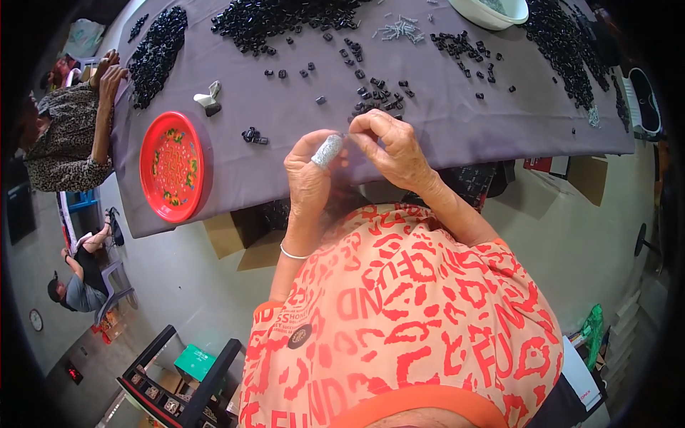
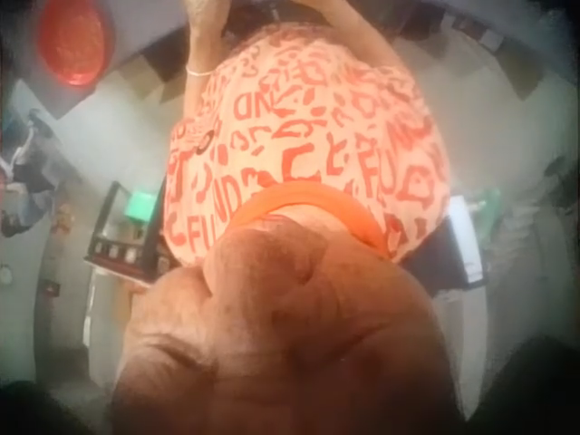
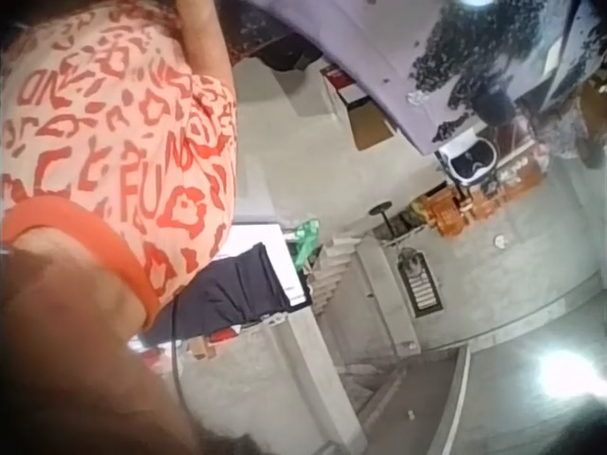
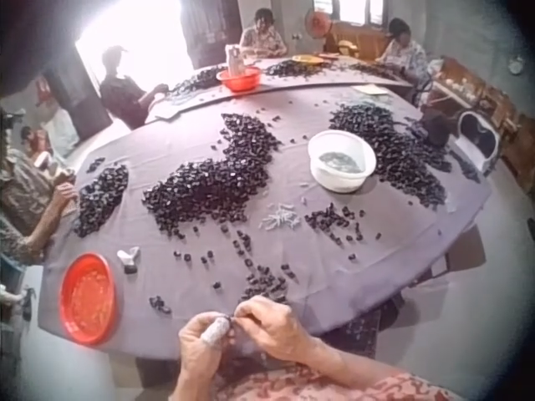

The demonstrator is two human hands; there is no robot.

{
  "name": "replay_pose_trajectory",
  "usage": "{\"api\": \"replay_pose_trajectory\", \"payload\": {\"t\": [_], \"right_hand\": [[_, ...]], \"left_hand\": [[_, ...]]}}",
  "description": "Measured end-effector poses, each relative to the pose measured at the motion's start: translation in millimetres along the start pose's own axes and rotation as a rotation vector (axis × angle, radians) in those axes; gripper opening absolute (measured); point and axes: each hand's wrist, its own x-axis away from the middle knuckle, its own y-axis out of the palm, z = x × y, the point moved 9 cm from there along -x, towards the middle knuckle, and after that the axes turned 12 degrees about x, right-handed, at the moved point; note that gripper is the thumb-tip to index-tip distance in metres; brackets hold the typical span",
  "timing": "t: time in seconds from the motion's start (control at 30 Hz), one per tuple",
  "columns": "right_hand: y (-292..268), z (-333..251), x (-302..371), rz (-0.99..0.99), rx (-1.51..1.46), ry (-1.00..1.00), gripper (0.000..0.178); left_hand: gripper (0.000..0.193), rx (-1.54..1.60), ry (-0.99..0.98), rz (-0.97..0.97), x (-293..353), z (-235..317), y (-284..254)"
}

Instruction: The person assembles small plastic components by hand, picking up plastic pieces and pins from the table, fitting the pins into the pieces, and placing them back on the table.

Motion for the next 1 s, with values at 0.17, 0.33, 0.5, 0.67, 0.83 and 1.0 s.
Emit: {"api": "replay_pose_trajectory", "payload": {"t": [0.17, 0.33, 0.5, 0.67, 0.83, 1.0], "right_hand": [[-1, -1, 2, 0.002, 0.027, 0.007, 0.007], [0, -3, 5, -0.003, 0.049, -0.028, 0.007], [3, -5, 8, -0.048, 0.120, -0.079, 0.007], [7, -2, 10, -0.111, 0.100, -0.084, 0.007], [10, -5, 10, -0.098, 0.116, -0.096, 0.006], [10, -7, 8, -0.077, 0.062, -0.040, 0.006]], "left_hand": [[0.016, -0.008, 0.001, 0.013, 2, -1, 0], [0.013, -0.114, 0.028, 0.030, 6, 2, 2], [0.012, -0.295, 0.068, 0.008, 9, 6, 2], [0.010, -0.341, 0.067, -0.013, 11, 5, 4], [0.010, -0.367, 0.043, -0.039, 13, 2, 4], [0.011, -0.102, 0.012, 0.010, 15, -5, 4]]}}
